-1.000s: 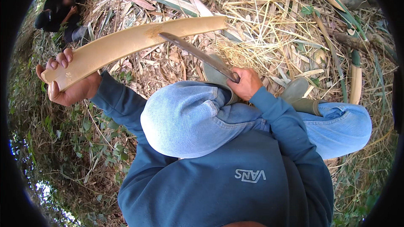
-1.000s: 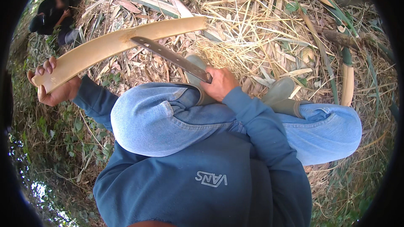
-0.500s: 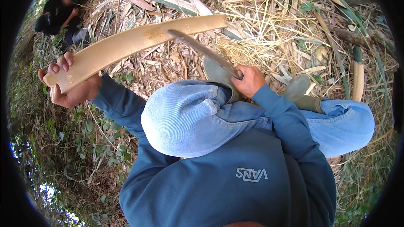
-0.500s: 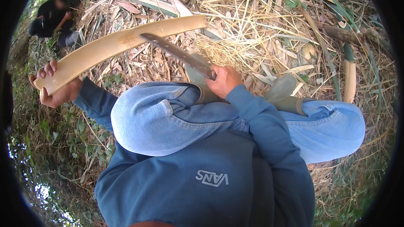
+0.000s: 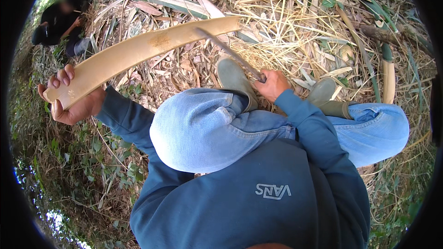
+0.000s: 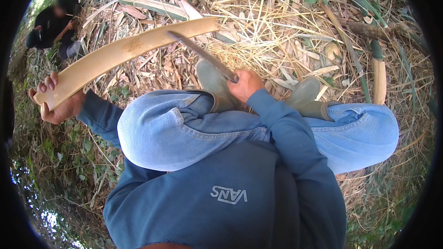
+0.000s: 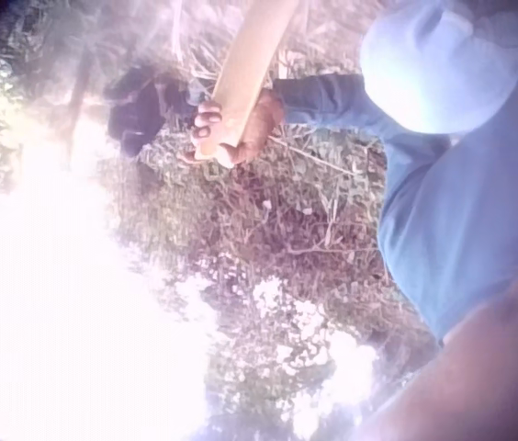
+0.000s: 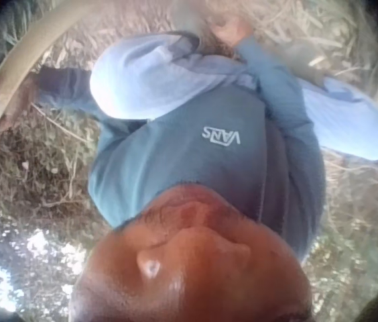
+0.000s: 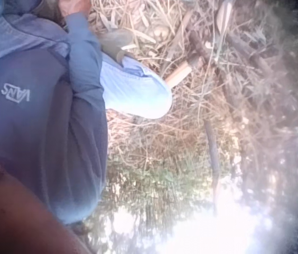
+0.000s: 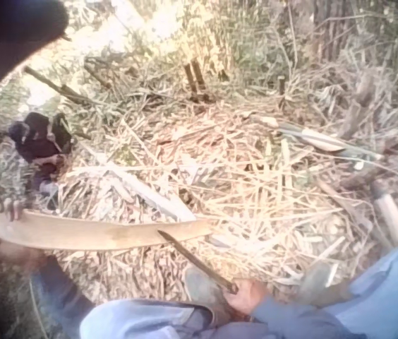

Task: The person sits on the ground and uses a machete to shave and shape a long piece of split bamboo. They repeatedly scrape the surface and edges, turning the piece to work different sides. Another person is visible in the background also working with bamboo.

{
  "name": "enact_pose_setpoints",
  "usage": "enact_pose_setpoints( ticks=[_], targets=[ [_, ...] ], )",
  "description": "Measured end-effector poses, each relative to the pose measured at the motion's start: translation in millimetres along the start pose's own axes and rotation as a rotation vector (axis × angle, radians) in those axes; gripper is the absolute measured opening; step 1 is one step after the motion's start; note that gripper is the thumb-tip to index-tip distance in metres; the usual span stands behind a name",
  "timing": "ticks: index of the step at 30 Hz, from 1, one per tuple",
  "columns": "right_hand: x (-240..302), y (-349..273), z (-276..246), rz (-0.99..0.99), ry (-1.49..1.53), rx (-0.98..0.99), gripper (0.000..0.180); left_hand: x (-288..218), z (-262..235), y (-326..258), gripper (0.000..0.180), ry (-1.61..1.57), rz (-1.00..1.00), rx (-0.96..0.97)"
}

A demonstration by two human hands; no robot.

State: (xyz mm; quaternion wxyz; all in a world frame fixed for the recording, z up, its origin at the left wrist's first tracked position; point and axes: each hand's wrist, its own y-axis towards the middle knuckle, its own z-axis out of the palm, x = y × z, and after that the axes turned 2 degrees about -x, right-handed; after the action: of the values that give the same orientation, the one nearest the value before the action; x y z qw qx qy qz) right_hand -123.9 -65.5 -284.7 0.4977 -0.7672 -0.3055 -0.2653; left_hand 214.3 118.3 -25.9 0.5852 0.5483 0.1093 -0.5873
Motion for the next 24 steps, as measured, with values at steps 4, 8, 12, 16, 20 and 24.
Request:
enact_pose_setpoints(
  ticks=[4, 8, 12, 16, 20, 24],
  targets=[
    [-4, 0, 6, 0.006, 0.017, -0.031, 0.029, 4, -2, 10, 0.046, 0.025, -0.014, -0.006],
    [0, 0, -1, 0.028, 0.016, 0.004, 0.029, 2, -8, 7, 0.045, -0.005, -0.015, -0.012],
    [-13, 7, 8, 0.099, 0.023, -0.029, 0.03, 7, -4, 14, 0.045, 0.045, -0.013, -0.006],
    [-13, 4, -2, 0.079, -0.001, -0.004, 0.03, 4, -12, 10, 0.045, 0.006, -0.014, -0.004],
    [-23, 10, 1, 0.155, 0.013, 0.014, 0.032, 8, -8, 14, 0.046, 0.028, 0.005, 0.005],
    [-18, 7, 4, 0.147, 0.01, -0.029, 0.031, 7, -6, 14, 0.048, 0.039, 0.001, -0.036]
  ],
)
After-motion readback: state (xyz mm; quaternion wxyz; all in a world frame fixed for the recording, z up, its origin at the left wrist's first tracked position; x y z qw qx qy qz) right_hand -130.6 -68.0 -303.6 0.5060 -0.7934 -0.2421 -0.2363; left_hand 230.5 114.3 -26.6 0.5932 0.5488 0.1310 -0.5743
